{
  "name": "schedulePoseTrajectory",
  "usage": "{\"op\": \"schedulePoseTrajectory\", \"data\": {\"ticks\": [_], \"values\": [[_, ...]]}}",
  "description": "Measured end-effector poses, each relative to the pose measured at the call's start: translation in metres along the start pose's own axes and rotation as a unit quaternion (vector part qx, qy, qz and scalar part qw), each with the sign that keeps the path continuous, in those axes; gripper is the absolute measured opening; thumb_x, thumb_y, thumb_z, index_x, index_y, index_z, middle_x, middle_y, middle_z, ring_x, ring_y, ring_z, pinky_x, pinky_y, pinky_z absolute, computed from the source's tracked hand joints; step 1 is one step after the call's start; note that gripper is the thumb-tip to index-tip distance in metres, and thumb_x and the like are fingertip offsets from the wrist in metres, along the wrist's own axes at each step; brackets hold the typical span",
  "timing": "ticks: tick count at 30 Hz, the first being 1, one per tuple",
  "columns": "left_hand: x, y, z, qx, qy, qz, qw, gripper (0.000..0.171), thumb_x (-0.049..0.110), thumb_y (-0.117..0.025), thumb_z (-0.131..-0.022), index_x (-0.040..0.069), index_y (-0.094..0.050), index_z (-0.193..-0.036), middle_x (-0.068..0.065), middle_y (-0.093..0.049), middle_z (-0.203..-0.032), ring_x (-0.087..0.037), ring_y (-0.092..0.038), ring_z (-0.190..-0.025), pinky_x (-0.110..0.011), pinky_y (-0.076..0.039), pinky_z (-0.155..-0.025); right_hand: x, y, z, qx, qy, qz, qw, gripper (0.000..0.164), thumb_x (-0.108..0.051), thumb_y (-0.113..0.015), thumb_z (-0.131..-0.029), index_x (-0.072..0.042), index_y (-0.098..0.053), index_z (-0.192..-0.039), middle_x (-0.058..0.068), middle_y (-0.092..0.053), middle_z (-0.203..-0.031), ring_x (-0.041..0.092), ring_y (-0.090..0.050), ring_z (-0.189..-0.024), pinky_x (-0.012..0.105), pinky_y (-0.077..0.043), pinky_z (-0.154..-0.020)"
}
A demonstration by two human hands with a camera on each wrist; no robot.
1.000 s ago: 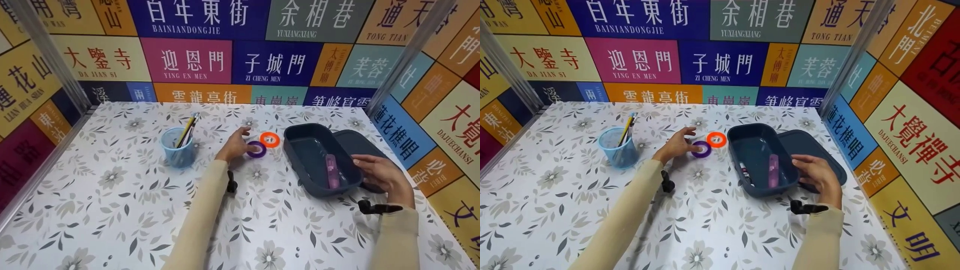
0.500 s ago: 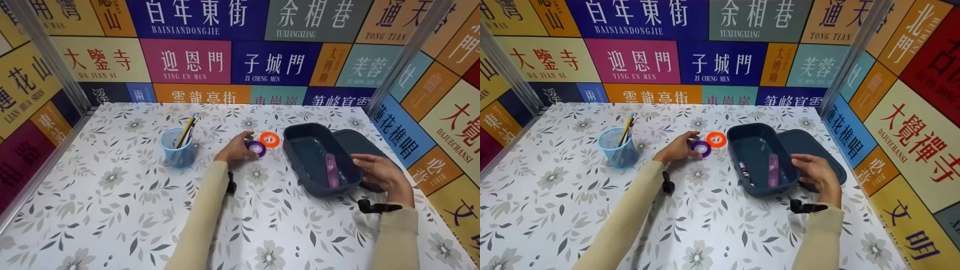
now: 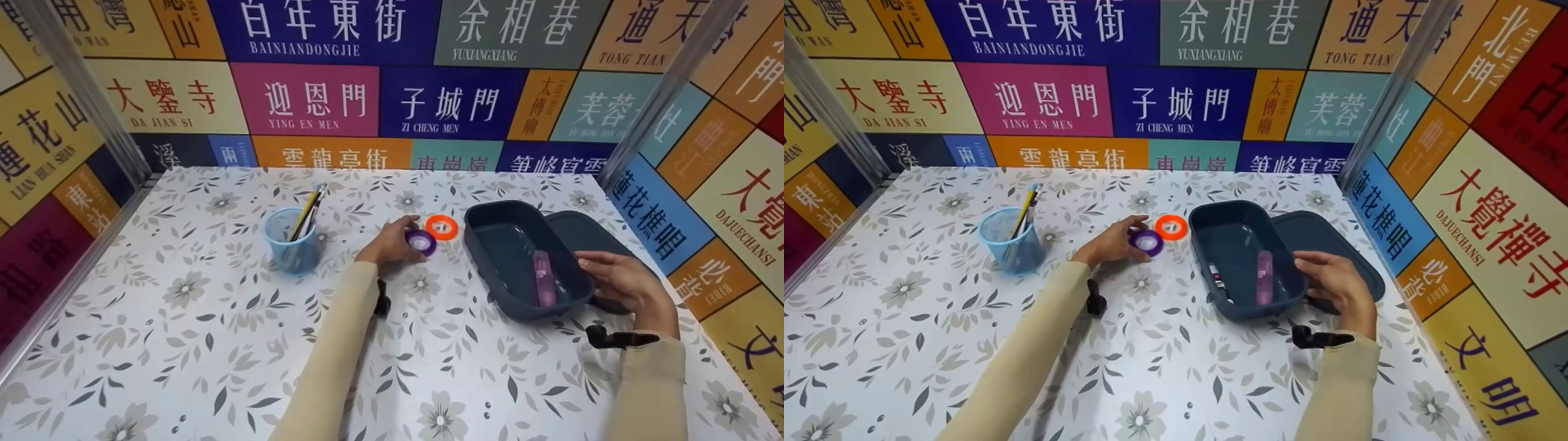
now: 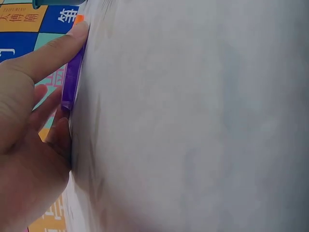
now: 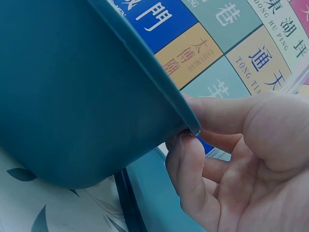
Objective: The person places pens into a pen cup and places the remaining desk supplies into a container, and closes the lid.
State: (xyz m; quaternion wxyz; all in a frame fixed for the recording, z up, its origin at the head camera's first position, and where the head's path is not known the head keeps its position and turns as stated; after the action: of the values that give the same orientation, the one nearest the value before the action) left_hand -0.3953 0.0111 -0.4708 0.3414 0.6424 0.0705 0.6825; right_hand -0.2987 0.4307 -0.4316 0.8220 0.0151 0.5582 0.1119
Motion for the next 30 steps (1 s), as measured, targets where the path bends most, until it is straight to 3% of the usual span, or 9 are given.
{"op": "schedulePoseTrajectory", "data": {"ticks": [3,12,19,30], "values": [[0.001,0.000,-0.001,0.005,0.003,0.002,1.0000,0.092,0.017,-0.086,-0.077,0.024,-0.036,-0.155,-0.001,-0.052,-0.147,-0.023,-0.045,-0.139,-0.047,-0.031,-0.124,0.000,0.001,0.000,0.003,-0.001,0.007,1.000,0.015,-0.027,-0.068,-0.096,-0.035,-0.072,-0.108,-0.017,-0.074,-0.098,0.005,-0.070,-0.087,0.023,-0.060,-0.077],[0.007,-0.002,-0.006,0.034,0.001,-0.058,0.9977,0.088,0.021,-0.088,-0.074,0.016,-0.043,-0.150,-0.006,-0.056,-0.144,-0.027,-0.045,-0.135,-0.042,-0.036,-0.121,0.000,0.001,0.000,0.007,0.002,0.012,1.000,0.014,-0.027,-0.068,-0.096,-0.036,-0.070,-0.107,-0.017,-0.074,-0.097,0.005,-0.070,-0.086,0.023,-0.060,-0.075],[0.013,0.002,-0.002,0.018,0.026,-0.005,0.9995,0.087,0.016,-0.087,-0.075,0.018,-0.042,-0.150,-0.006,-0.054,-0.143,-0.024,-0.051,-0.130,-0.044,-0.040,-0.118,0.000,0.001,-0.002,0.006,0.001,0.015,1.000,0.014,-0.027,-0.068,-0.096,-0.036,-0.069,-0.107,-0.017,-0.074,-0.097,0.005,-0.070,-0.088,0.023,-0.061,-0.078],[0.030,-0.001,-0.002,0.036,-0.030,0.025,0.9986,0.081,0.024,-0.086,-0.078,0.016,-0.046,-0.148,-0.006,-0.059,-0.134,-0.020,-0.058,-0.121,-0.036,-0.047,-0.112,0.000,0.000,0.000,-0.002,0.004,-0.003,1.000,0.015,-0.024,-0.068,-0.096,-0.034,-0.071,-0.106,-0.015,-0.074,-0.098,0.006,-0.071,-0.088,0.024,-0.061,-0.078]]}}
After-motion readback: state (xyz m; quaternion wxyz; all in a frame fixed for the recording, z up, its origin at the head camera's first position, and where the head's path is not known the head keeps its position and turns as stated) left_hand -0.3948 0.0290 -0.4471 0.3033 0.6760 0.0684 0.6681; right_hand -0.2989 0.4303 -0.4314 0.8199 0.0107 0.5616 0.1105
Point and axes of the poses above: each hand's wrist, its own z-axis away from the middle knuckle, its own y-axis out of the back of the hand, x = y × z, the point moved 4 cm from there along -z, towards the middle knuckle
